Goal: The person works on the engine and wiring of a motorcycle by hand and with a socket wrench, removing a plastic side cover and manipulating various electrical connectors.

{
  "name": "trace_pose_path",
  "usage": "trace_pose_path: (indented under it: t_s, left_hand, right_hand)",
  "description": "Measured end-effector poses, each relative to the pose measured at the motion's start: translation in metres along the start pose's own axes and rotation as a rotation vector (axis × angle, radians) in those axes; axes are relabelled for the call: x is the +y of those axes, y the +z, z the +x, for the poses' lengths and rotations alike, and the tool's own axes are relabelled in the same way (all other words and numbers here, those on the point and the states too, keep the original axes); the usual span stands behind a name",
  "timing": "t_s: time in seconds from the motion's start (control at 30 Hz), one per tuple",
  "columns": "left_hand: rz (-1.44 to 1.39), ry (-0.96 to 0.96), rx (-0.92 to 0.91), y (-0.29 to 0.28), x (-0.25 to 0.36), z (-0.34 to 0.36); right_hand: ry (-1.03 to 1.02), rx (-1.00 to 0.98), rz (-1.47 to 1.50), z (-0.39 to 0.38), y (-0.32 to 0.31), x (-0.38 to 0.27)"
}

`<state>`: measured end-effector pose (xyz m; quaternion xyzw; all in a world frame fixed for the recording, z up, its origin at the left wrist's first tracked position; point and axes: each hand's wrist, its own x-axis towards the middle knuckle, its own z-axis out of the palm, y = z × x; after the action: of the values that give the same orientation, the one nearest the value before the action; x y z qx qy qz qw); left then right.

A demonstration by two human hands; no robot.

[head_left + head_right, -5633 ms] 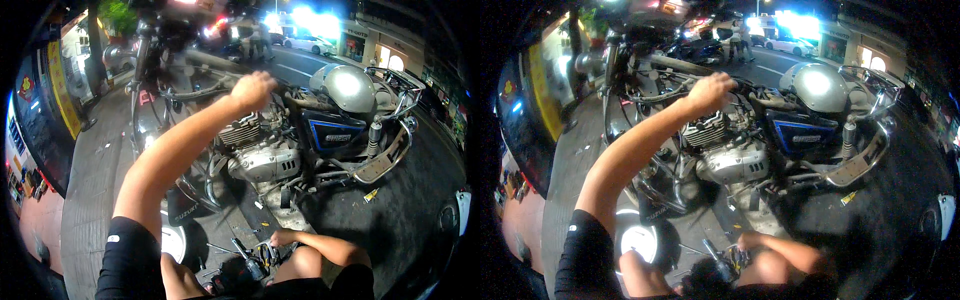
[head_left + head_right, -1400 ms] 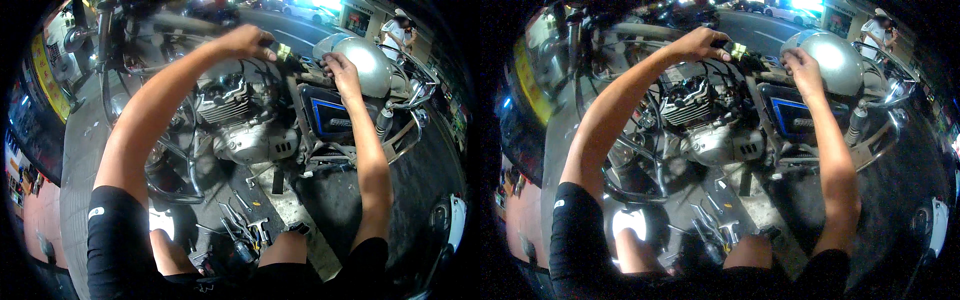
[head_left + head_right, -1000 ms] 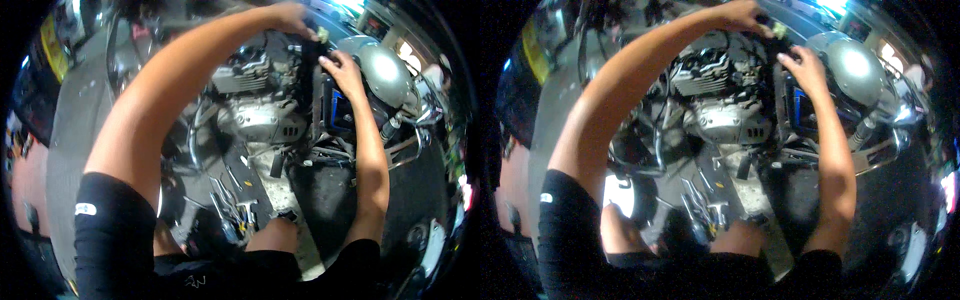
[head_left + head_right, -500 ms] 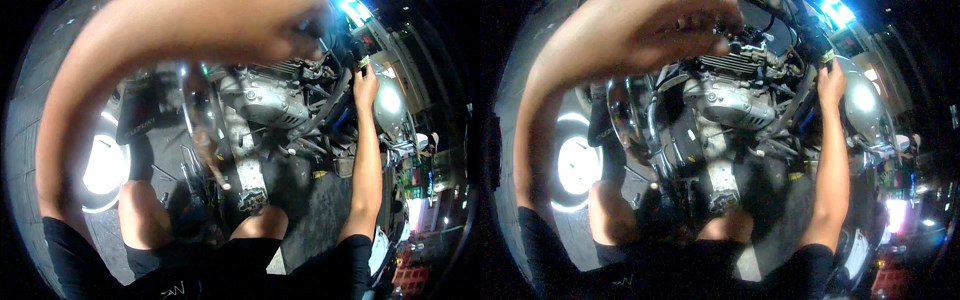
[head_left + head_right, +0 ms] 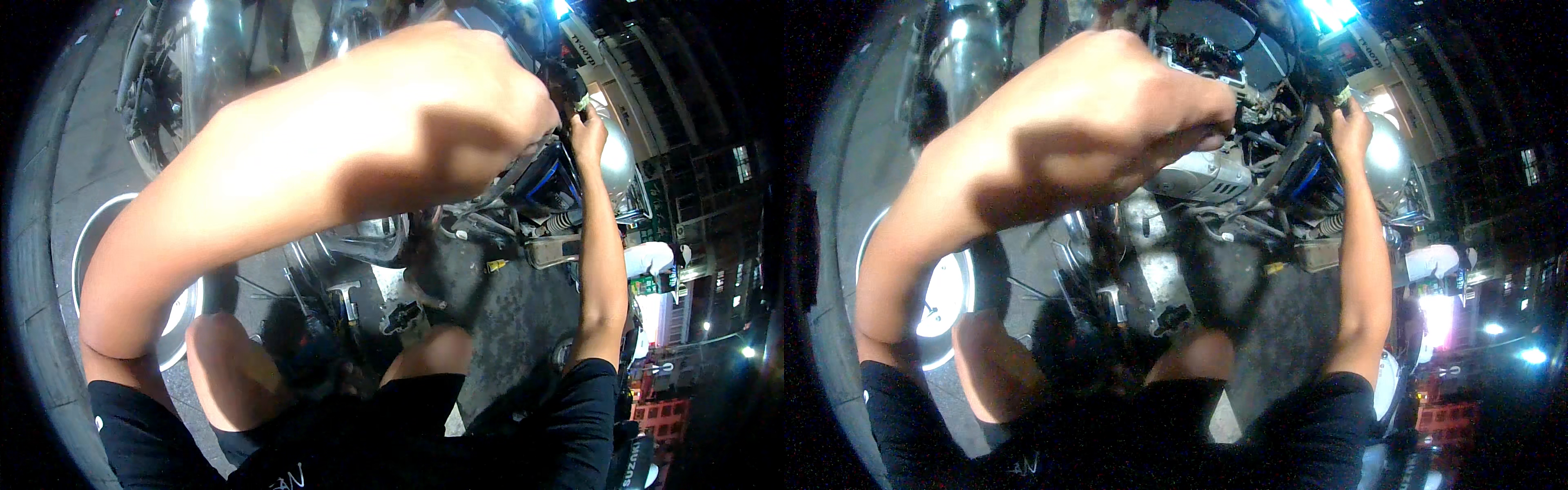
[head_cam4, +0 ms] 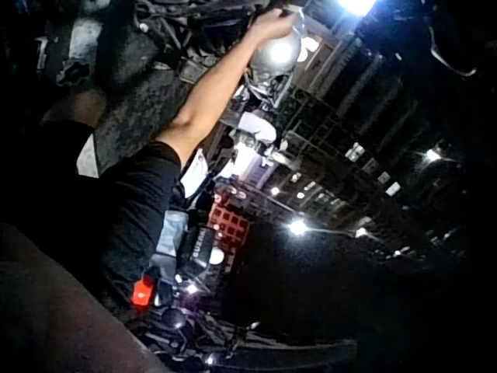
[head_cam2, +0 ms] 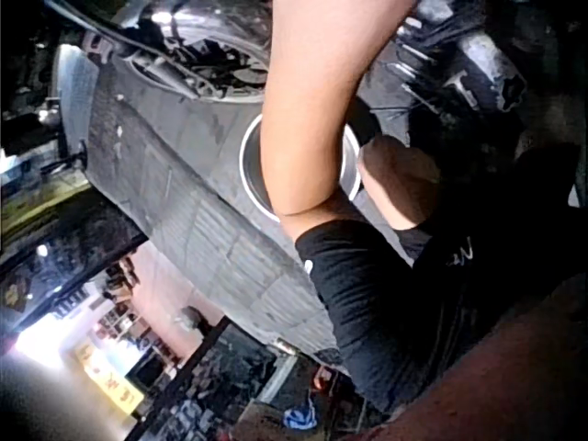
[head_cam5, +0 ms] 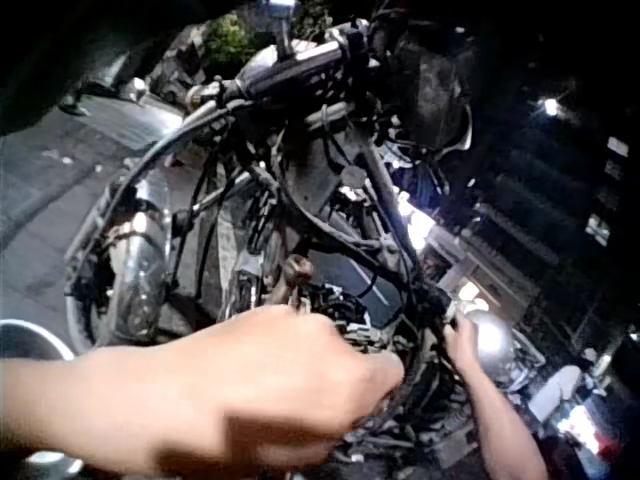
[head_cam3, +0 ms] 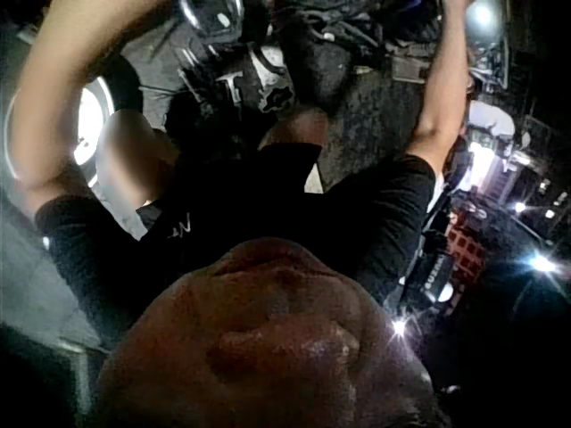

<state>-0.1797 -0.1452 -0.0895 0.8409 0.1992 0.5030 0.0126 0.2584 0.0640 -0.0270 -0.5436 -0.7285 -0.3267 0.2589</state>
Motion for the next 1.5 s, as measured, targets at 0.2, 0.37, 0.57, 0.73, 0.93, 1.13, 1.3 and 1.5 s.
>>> trace_pose_path:
  t_s: [0.2,0.37,0.57,0.73,0.93,1.13,1.3,1.5]
  left_hand:
    - [-0.210,0.014,0.159,0.014,-0.005,-0.015]
    - [-0.116,-0.027,-0.085,-0.007,0.005,-0.016]
    - [0.004,0.013,-0.216,-0.026,0.012,-0.009]
    - [0.230,-0.014,0.054,0.011,0.028,-0.020]
    - [-0.076,-0.170,0.122,0.072,0.104,-0.043]
    - [-0.058,-0.351,-0.299,0.206,0.082,-0.032]
    - [-0.355,-0.633,0.281,0.303,-0.038,0.047]
    - [-1.184,-0.877,0.412,0.357,-0.098,0.129]
  right_hand:
    - [0.034,-0.080,0.091,0.000,0.002,0.005]
    - [-0.112,-0.321,0.172,0.005,-0.016,0.009]
    - [0.052,-0.189,0.295,-0.005,-0.008,0.007]
    - [-0.021,-0.237,0.241,0.012,-0.002,0.018]
    - [-0.032,-0.182,0.277,0.019,0.012,0.031]
    - [-0.073,-0.182,0.285,0.019,0.017,0.040]
    - [-0.028,-0.248,0.423,0.019,0.016,0.041]
    - [0.071,-0.254,0.573,0.011,0.010,0.034]
